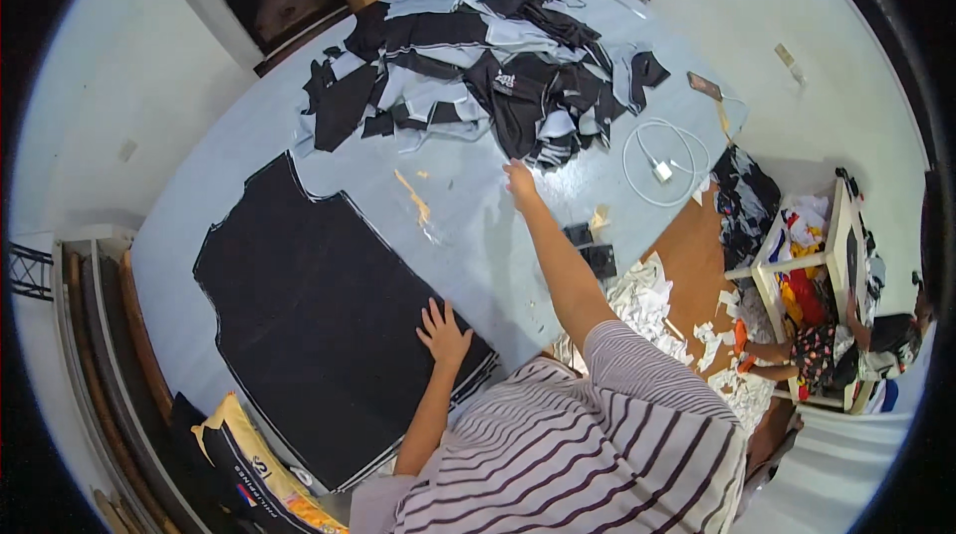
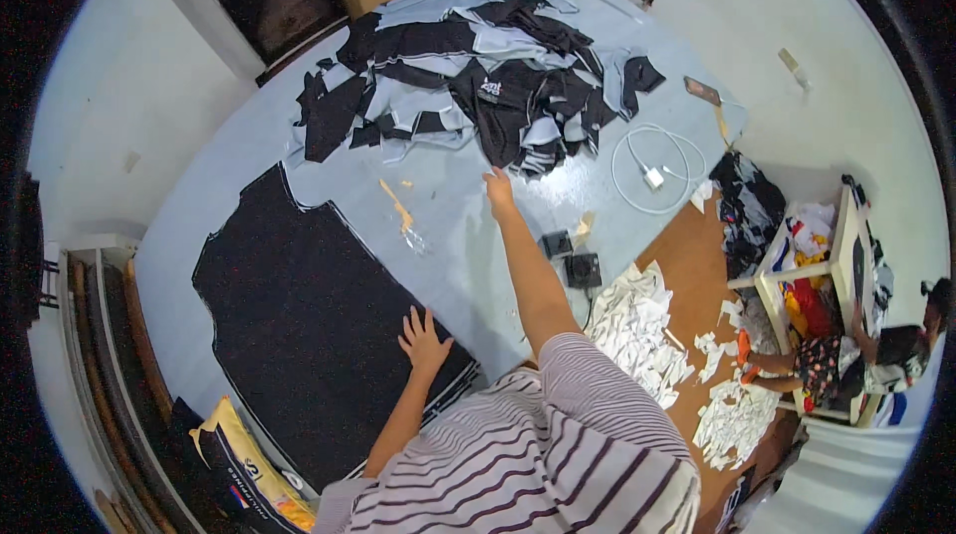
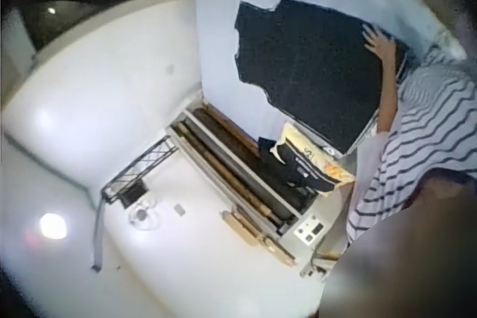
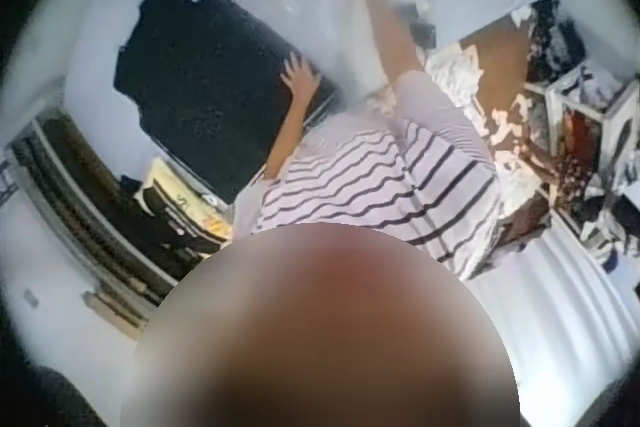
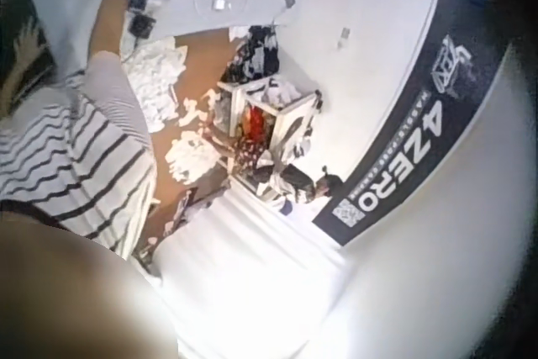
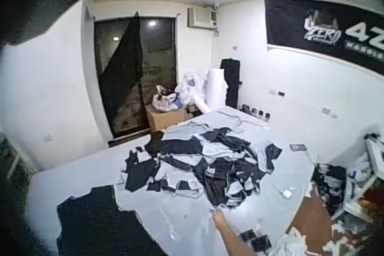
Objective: Organizing and aligning cut fabric pieces on a workbench for further processing.
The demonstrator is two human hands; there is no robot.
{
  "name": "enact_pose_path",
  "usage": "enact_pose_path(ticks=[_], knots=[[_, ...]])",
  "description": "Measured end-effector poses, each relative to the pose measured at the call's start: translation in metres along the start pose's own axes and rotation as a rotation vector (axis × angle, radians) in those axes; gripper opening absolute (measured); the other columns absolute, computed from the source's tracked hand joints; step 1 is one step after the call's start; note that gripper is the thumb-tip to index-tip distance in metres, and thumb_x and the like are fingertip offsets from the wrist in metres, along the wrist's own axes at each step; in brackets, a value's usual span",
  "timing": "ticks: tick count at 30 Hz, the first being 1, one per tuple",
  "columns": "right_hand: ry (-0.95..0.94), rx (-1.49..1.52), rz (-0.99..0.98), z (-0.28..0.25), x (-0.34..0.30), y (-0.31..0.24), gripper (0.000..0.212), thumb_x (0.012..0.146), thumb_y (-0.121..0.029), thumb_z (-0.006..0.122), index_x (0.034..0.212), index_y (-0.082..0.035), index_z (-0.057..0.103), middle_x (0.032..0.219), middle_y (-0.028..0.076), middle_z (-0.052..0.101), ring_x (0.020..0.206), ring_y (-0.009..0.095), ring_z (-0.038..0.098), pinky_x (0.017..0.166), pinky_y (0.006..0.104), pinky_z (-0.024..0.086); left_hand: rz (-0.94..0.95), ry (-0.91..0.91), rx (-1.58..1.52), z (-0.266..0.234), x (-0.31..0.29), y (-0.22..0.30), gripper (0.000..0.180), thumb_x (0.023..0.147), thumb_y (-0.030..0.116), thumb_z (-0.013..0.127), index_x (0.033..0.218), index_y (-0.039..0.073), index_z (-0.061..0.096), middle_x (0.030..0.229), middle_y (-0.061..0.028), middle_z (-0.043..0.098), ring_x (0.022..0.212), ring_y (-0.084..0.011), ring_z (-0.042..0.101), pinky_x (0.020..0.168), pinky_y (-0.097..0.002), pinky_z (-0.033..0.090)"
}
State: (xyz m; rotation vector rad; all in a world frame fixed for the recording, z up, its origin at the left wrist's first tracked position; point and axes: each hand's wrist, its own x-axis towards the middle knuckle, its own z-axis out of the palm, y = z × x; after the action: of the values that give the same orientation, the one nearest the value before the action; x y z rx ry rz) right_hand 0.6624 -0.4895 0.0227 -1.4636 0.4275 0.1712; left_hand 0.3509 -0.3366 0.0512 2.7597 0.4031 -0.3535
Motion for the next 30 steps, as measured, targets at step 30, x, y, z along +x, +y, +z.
enact_pose_path(ticks=[30], knots=[[-0.252,-0.11,-1.019,0.003,-0.179,-0.286,0.007,0.069,0.002,0.064,0.07,0.0,0.057,0.067,-0.003,0.051,0.06,0.003,0.043,0.053,0.0152,0.031,0.38,0.78,-0.682,-0.155,0.075,0.107,0.07,0.068,0.022,0.07,0.121,-0.003,0.032,0.116,-0.021,0.04,0.107,-0.0302,0.041,0.089,-0.0339,0.033]])
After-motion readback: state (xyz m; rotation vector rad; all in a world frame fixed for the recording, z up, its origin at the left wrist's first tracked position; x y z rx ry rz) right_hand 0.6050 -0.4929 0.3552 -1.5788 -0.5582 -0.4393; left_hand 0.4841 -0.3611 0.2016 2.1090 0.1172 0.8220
